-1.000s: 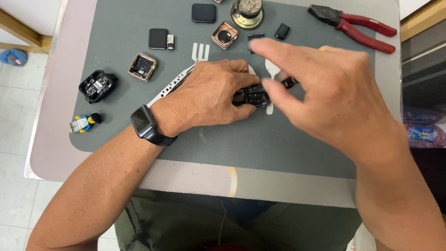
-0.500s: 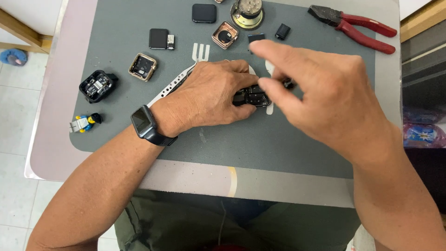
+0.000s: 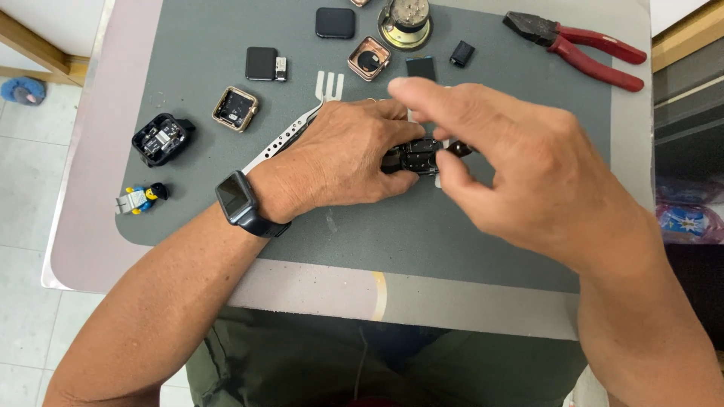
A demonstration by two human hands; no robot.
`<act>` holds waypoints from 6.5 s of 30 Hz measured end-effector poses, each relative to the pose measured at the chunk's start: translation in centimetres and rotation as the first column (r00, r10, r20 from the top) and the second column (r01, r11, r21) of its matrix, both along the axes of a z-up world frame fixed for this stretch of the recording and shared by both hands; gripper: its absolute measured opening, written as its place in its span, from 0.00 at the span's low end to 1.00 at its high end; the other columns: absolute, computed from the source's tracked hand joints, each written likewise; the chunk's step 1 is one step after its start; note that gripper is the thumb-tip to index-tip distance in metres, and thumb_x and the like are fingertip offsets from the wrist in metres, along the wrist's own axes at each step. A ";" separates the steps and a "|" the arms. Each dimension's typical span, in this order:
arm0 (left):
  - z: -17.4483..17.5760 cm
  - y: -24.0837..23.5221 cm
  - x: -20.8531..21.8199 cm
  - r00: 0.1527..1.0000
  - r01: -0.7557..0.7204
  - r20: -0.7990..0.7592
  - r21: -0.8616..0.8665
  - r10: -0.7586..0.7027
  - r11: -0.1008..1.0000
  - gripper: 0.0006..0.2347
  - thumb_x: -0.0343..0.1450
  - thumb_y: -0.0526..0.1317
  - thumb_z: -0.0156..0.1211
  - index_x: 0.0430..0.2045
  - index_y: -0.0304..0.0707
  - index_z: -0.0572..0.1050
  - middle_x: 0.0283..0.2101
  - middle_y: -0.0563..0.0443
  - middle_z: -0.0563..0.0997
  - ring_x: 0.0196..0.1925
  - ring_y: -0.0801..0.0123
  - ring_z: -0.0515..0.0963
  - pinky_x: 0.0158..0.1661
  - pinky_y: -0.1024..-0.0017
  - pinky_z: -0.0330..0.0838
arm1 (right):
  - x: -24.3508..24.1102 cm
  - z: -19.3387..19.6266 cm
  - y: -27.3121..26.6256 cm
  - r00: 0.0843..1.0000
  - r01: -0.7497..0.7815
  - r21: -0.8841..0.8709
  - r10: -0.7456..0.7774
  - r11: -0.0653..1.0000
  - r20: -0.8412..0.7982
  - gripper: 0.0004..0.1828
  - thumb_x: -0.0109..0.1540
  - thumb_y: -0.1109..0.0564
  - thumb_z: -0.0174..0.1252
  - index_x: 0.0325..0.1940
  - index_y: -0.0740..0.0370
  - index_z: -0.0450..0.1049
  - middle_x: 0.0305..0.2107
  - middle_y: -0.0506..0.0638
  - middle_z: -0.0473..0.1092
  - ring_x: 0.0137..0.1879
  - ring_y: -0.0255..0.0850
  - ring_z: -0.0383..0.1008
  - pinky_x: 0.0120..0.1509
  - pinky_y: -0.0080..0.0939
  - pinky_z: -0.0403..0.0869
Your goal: The person uses a small screwdriver to work on the internal components of a disassembled smartwatch. They manipulate the device on a gray mat, occasionally adjusting its position while other watch parts and tools remain nearby.
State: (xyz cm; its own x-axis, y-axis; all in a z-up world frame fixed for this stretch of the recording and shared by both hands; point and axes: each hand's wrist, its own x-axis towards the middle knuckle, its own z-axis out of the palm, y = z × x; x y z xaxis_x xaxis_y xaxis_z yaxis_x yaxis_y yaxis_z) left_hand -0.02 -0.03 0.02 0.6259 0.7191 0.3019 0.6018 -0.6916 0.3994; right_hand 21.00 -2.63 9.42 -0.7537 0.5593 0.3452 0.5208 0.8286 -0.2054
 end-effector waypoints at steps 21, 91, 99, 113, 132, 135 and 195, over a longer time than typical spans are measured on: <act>0.1 0.0 0.1 1.000 0.000 -0.018 0.030 0.001 1.000 0.13 0.66 0.48 0.64 0.35 0.40 0.78 0.32 0.51 0.74 0.33 0.55 0.76 0.19 0.57 0.66 | -0.1 -0.8 0.0 0.998 0.062 0.037 -0.062 0.997 -0.025 0.32 0.63 0.75 0.58 0.70 0.62 0.69 0.39 0.51 0.68 0.35 0.42 0.64 0.36 0.41 0.65; -0.2 -0.2 0.2 0.979 0.028 0.200 0.051 -0.037 0.998 0.16 0.69 0.43 0.71 0.47 0.37 0.79 0.40 0.51 0.75 0.38 0.58 0.77 0.32 0.60 0.73 | 1.1 -0.7 0.6 0.941 0.117 0.034 -0.100 0.993 -0.322 0.12 0.71 0.78 0.67 0.58 0.78 0.79 0.36 0.56 0.77 0.38 0.43 0.78 0.45 0.39 0.75; -0.5 -0.2 0.5 0.945 0.040 0.313 0.177 -0.095 0.983 0.04 0.74 0.35 0.65 0.37 0.33 0.82 0.33 0.51 0.78 0.33 0.61 0.77 0.37 0.66 0.72 | 1.1 -0.9 0.9 0.928 0.095 0.086 -0.057 0.992 -0.367 0.12 0.71 0.78 0.68 0.58 0.79 0.78 0.34 0.57 0.78 0.38 0.44 0.78 0.47 0.41 0.75; 3.1 3.6 -1.4 0.952 -0.218 0.242 0.112 0.186 0.969 0.10 0.76 0.35 0.64 0.22 0.38 0.75 0.24 0.53 0.79 0.25 0.68 0.75 0.27 0.69 0.71 | 7.1 -4.1 5.2 0.859 0.316 0.003 -0.285 0.949 -0.426 0.12 0.72 0.75 0.64 0.61 0.77 0.79 0.32 0.55 0.74 0.32 0.43 0.74 0.37 0.40 0.74; 5.4 13.3 1.3 0.784 -0.573 -0.319 -0.040 0.533 0.818 0.23 0.77 0.42 0.54 0.10 0.37 0.57 0.15 0.49 0.59 0.20 0.59 0.56 0.19 0.61 0.55 | 8.3 -4.1 5.2 0.886 0.366 0.017 -0.342 0.931 -0.314 0.27 0.63 0.68 0.70 0.66 0.66 0.76 0.31 0.50 0.76 0.30 0.41 0.73 0.39 0.42 0.75; 8.0 11.9 0.8 0.796 -0.580 -0.278 -0.096 0.538 0.809 0.25 0.81 0.44 0.58 0.09 0.36 0.65 0.15 0.53 0.64 0.19 0.66 0.61 0.19 0.68 0.58 | 8.4 -4.3 5.2 0.877 0.410 0.010 -0.391 0.912 -0.280 0.28 0.64 0.65 0.70 0.68 0.64 0.76 0.26 0.50 0.74 0.28 0.42 0.72 0.38 0.44 0.74; -0.2 -0.1 0.2 0.995 -0.071 0.070 -0.035 0.074 0.997 0.16 0.65 0.49 0.67 0.43 0.44 0.81 0.47 0.52 0.82 0.44 0.60 0.82 0.25 0.58 0.73 | -1.0 1.3 4.1 0.921 0.075 0.072 -0.097 0.995 0.378 0.06 0.62 0.61 0.55 0.35 0.50 0.73 0.17 0.41 0.65 0.24 0.41 0.67 0.21 0.45 0.58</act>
State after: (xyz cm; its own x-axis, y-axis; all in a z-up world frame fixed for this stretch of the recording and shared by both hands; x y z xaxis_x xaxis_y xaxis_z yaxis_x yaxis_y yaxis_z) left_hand 0.21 -0.16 -0.20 0.5494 0.7720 0.3196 0.6190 -0.6330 0.4649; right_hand 20.00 1.45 10.68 -0.7844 0.6159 0.0742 0.6201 0.7817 0.0670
